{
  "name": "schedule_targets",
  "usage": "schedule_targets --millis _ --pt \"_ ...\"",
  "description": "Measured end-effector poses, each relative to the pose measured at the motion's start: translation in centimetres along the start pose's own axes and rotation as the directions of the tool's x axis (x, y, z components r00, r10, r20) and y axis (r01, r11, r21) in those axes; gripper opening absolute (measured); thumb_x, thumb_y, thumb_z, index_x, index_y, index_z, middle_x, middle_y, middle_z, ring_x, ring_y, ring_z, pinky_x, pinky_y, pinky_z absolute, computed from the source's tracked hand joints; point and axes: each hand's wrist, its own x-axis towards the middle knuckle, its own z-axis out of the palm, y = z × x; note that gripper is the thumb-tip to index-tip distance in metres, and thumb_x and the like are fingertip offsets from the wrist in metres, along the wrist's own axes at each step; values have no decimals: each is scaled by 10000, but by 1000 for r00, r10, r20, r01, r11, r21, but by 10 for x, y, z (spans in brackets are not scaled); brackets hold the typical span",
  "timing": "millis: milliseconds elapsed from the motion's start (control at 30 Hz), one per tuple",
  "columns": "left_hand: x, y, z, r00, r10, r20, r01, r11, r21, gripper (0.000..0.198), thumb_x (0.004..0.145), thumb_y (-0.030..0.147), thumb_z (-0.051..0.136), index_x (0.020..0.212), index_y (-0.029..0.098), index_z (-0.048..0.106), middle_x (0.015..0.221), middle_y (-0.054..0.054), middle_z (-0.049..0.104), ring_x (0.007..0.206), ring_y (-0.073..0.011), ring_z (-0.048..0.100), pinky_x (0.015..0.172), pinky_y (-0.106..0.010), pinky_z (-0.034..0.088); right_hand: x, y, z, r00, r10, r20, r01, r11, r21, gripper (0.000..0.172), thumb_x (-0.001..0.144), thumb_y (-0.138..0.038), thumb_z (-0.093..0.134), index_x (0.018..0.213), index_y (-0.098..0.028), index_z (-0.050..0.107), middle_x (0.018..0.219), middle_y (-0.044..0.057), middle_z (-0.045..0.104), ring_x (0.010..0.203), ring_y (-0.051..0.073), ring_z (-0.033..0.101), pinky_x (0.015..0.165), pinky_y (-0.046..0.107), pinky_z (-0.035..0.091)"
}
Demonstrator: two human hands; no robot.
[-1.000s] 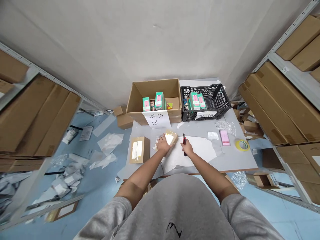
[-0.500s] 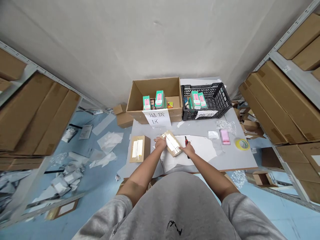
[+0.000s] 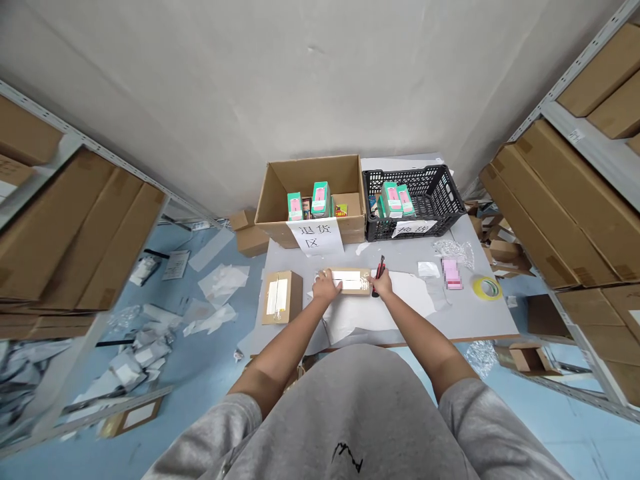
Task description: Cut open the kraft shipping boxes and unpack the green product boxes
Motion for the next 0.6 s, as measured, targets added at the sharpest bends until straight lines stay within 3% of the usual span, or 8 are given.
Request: schedule_targets --millis 100,200,267,333,467,600 --pt "-9 12 6 985 -135 107 128 989 69 783 1075 638 465 1644 101 444 1500 -328 575 1210 -422 695 921 -477 595 8 -1 -6 999 -51 0 50 996 -69 609 801 -392 948 1225 -259 532 894 -31 705 867 233 754 739 302 612" --pt "-8 20 9 989 -134 60 125 983 133 802 1074 652 465 1644 88 474 1529 -345 573 1391 -513 582 1102 -644 500 8 6 -4 999 -28 37 33 987 -156 676 763 -428 978 1260 -254 555 966 -11 726 894 233 744 762 309 609" --pt "-2 23 7 999 -42 -17 44 988 149 824 1060 650 511 1683 112 463 1643 -320 510 1547 -537 423 1248 -711 329 6 10 0 999 16 39 -10 989 -149 691 775 -436 973 1294 -256 554 1050 10 735 871 215 741 718 292 606" --pt "8 24 4 994 96 -58 -88 987 132 850 1053 641 553 1742 164 407 1746 -262 429 1628 -497 323 1322 -672 229 5 12 4 997 65 29 -61 991 -115 703 777 -430 979 1307 -251 553 1125 34 732 830 197 735 661 276 602" --pt "21 25 1 946 325 -12 -324 945 52 778 1101 607 509 1782 265 353 1729 -184 478 1557 -390 446 1298 -520 322 7 10 7 990 139 29 -137 987 -79 726 742 -442 1013 1272 -237 561 1149 54 727 738 176 715 569 269 589" --pt "25 21 5 920 392 16 -392 918 64 686 1154 549 394 1779 268 358 1568 -190 608 1423 -363 547 1222 -482 395 8 10 6 989 146 28 -142 984 -107 733 730 -478 1019 1255 -245 563 1081 32 737 748 180 721 565 263 585"
